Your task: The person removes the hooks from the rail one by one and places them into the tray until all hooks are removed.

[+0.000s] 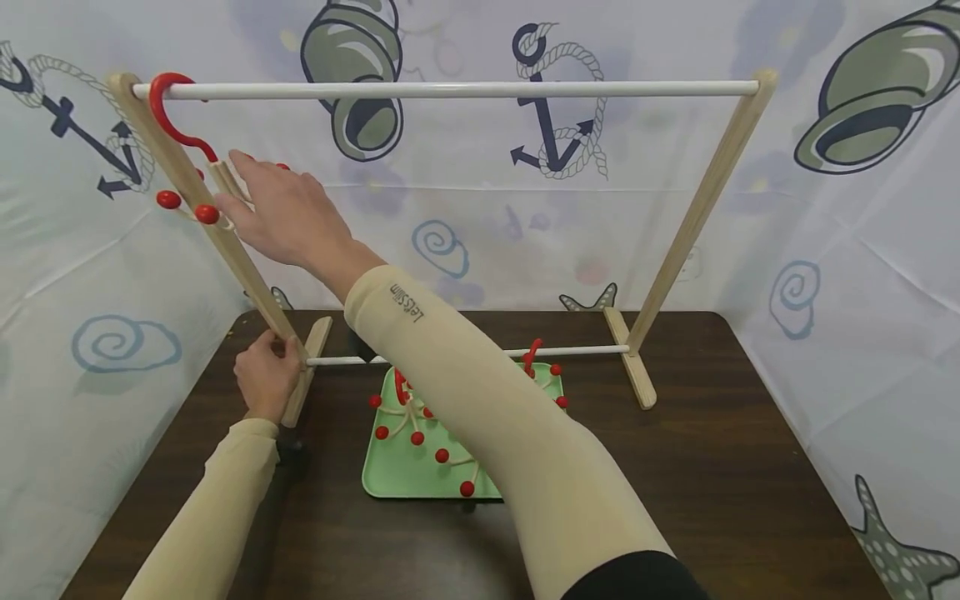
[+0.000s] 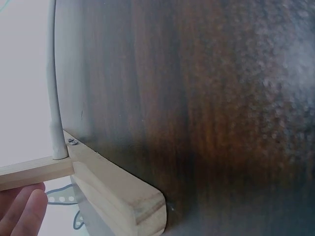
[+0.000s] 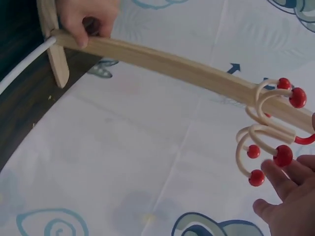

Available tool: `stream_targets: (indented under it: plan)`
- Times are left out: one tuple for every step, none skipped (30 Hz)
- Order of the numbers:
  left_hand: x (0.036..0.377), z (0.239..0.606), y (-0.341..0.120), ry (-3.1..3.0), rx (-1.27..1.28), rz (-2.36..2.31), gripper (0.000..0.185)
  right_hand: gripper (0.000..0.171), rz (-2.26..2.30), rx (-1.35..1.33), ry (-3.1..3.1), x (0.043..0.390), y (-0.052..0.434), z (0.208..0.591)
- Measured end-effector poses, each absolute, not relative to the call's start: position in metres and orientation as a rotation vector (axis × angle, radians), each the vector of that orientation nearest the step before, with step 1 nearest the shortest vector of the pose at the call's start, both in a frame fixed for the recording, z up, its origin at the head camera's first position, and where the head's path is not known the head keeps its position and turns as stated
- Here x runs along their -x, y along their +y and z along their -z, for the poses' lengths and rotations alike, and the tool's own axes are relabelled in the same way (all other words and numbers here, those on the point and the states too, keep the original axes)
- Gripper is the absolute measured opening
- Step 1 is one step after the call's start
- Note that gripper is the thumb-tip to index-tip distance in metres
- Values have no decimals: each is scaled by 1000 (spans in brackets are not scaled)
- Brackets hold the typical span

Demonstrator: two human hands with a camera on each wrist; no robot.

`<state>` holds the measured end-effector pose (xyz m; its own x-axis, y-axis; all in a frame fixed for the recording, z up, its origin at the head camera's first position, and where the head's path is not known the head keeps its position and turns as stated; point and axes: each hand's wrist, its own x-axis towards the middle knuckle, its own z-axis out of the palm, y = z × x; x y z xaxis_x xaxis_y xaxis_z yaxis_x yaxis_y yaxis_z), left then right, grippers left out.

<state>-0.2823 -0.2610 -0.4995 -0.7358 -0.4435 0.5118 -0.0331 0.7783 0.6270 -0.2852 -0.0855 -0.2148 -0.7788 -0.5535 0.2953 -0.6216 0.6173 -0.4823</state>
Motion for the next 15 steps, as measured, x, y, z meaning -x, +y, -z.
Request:
stream_targets:
  plan:
    - [282, 500, -261, -2295, -354, 794, 26, 64, -903, -980, -2737, 286, -87, 215]
    - [281, 500, -261, -2296, -356, 795, 27, 64, -937, -970, -2755, 287, -89, 214]
    - [281, 500, -262, -2297, -359, 795, 27, 64, -973, -963, -2767, 289, -90, 215]
    - [280, 500, -262, -2297, -359, 791, 27, 65, -1014, -955, -2780, 290, -91, 215]
    - [280, 500, -263, -2295, -360, 787, 27, 65, -1065, -951, -2787, 291, -92, 215]
    - [280, 501, -263, -2291, -361, 783, 26, 65, -1124, -949, -2789, 292, -94, 216]
    - [280, 501, -264, -2287, -361, 779, 26, 65, -1177, -953, -2786, 293, -95, 217]
    - [279, 501, -265, -2283, -360, 777, 25, 64, -1233, -954, -2782, 294, -96, 218]
    - [279, 501, -265, -2281, -360, 773, 24, 64, -1283, -954, -2776, 294, -97, 219]
    - [280, 502, -265, -2281, -358, 770, 24, 63, -1316, -954, -2768, 295, -97, 220]
    - [280, 501, -265, -2280, -352, 776, 23, 62, -1338, -955, -2758, 295, -98, 220]
    - [280, 501, -265, -2281, -347, 780, 23, 62, -1356, -952, -2748, 296, -98, 221]
    - [281, 501, -265, -2283, -343, 786, 24, 60, -1367, -946, -2740, 296, -99, 222]
    - [281, 501, -265, -2283, -341, 791, 24, 59, -1373, -933, -2736, 296, -99, 222]
    - [281, 501, -264, -2285, -343, 795, 24, 57, -1366, -922, -2736, 297, -100, 222]
